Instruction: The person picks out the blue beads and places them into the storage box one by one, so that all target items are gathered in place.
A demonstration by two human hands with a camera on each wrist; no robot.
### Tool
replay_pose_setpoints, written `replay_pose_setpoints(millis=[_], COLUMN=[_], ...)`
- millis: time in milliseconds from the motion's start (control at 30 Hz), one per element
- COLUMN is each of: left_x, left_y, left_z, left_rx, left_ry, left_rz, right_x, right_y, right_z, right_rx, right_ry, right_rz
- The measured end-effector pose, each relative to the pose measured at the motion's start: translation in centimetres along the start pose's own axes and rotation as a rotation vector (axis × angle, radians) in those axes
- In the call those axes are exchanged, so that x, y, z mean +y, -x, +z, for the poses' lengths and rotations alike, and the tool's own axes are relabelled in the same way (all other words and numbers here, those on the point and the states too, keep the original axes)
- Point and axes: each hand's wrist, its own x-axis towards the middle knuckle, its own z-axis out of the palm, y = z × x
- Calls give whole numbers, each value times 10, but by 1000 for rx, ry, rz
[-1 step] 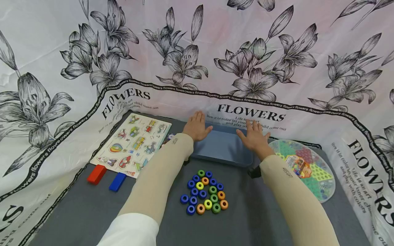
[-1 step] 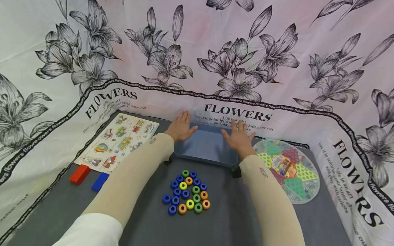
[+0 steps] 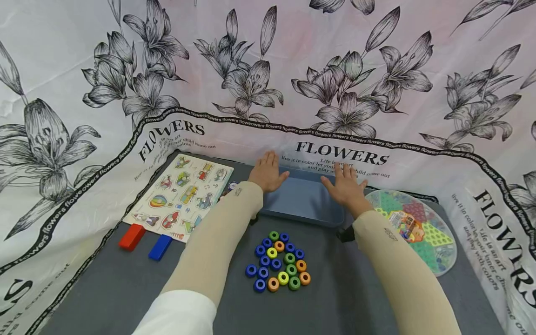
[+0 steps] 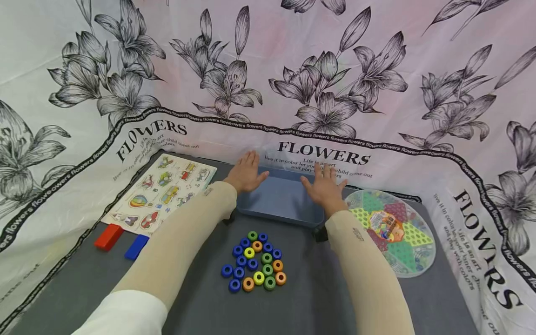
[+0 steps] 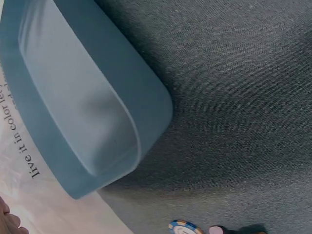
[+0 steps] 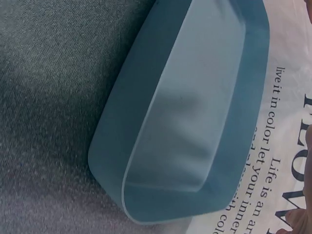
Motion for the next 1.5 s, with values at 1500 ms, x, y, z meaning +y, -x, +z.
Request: replay_pose_setpoints(millis=[1500], left_x=[-42], left_y=[192], left_z=[48], left_rx=[-21], left_ry=[-299], left_rz=[872], right_x=[51], right_y=[64], right_z=[51], right_rx=[-48], right_ry=[-75], right_rz=[-223])
